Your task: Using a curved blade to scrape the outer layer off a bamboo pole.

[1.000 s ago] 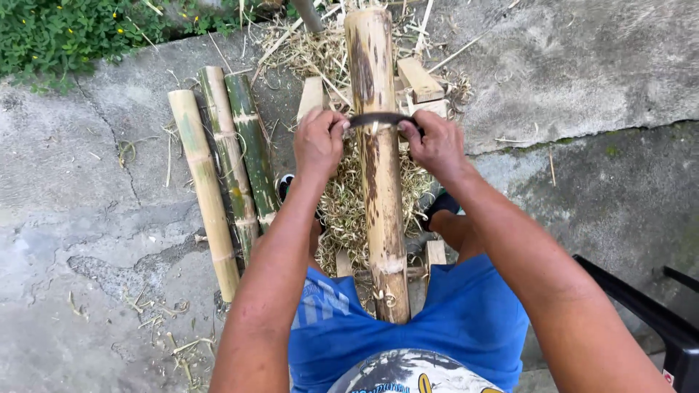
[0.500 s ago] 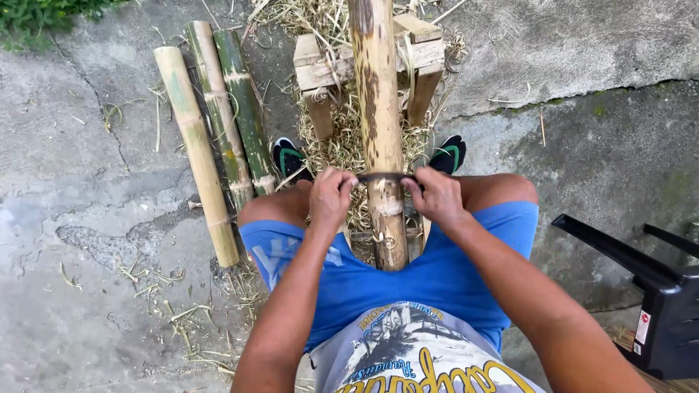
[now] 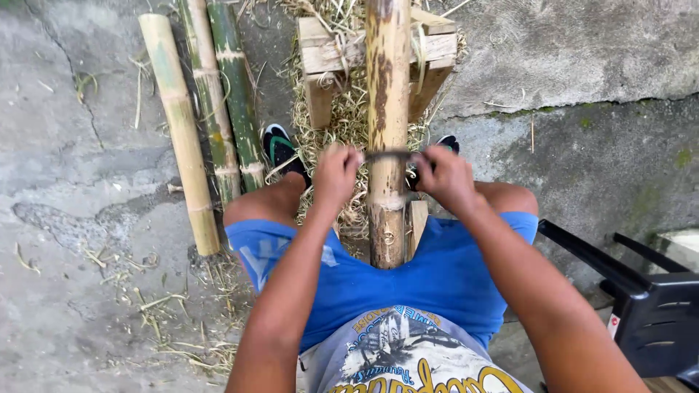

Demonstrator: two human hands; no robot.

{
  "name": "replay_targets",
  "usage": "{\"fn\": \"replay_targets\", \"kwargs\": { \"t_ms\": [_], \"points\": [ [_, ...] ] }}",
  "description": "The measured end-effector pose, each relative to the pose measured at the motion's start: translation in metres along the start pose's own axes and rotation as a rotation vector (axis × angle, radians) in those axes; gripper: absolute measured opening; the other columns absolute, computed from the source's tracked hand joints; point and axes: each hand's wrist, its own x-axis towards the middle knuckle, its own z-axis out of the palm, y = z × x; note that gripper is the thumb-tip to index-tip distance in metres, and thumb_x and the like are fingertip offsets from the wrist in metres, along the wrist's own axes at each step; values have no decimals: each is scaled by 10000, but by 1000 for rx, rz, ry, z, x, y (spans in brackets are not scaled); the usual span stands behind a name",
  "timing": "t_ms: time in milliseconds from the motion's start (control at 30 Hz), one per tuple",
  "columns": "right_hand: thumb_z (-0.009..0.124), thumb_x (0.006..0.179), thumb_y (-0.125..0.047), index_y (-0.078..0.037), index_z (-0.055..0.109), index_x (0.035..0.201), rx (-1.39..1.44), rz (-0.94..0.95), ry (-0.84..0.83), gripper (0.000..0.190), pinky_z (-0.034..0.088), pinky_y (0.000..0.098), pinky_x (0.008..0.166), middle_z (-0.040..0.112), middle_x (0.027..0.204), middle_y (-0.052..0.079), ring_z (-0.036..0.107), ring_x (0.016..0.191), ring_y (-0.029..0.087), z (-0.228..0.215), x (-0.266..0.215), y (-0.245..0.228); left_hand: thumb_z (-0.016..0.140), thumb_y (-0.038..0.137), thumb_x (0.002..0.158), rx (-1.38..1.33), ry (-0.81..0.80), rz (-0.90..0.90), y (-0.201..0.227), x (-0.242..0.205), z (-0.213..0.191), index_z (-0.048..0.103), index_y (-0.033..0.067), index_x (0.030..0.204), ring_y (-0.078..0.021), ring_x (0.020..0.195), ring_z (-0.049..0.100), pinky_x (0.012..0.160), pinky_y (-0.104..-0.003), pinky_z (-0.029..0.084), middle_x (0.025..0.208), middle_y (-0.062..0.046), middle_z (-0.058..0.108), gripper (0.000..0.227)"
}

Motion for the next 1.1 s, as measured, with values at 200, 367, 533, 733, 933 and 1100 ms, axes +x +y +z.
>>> {"fn": "replay_targets", "kwargs": {
  "t_ms": [200, 367, 533, 733, 933, 1100],
  "points": [
    [662, 1073, -308, -76, 639, 882, -117, -80, 92, 301, 438, 454, 554, 624, 729, 123, 586, 591, 307, -26, 131, 3, 608, 244, 1000, 52, -2, -79, 32, 144, -14, 677, 116, 949, -165, 841, 562, 736, -317, 496, 919, -9, 581, 155],
    [699, 1114, -351, -65, 606, 844, -295, -254, 207, 404, 401, 404, 505, 614, 728, 80, 543, 560, 212, -31, 136, 7, 643, 214, 956, -17, 142, 10, 13, 155, 6, 694, 128, 892, -120, 817, 560, 713, -263, 505, 900, 11, 587, 119],
    [689, 1046, -278, -60, 629, 863, -96, -185, 127, 291, 428, 460, 523, 609, 715, 147, 593, 590, 347, -24, 63, -21, 657, 251, 972, 96, 60, 26, 1, 84, 2, 689, 131, 862, -194, 788, 543, 710, -362, 474, 858, -30, 570, 166],
    [690, 1004, -279, -52, 572, 775, -14, -108, 12, 343, 448, 487, 555, 586, 731, 189, 579, 629, 403, 16, -43, 3, 636, 184, 962, 58, 18, 58, 3, -44, -5, 690, 86, 869, -309, 864, 596, 759, -445, 470, 878, -111, 601, 146],
    [664, 956, -310, -88, 710, 945, 194, -17, -158, 227, 506, 488, 612, 677, 780, 170, 656, 708, 397, 21, -111, 8, 631, 157, 914, 159, -248, -172, 22, -114, -13, 686, 90, 875, -274, 823, 628, 734, -429, 494, 872, -93, 618, 95],
    [656, 957, -330, -88, 696, 925, 198, 52, -121, 247, 514, 469, 616, 671, 785, 158, 656, 682, 362, 17, -54, 14, 677, 186, 899, 104, -124, -146, 41, -60, -19, 706, 97, 904, -310, 833, 610, 735, -446, 473, 865, -113, 600, 94]
  ]
}}
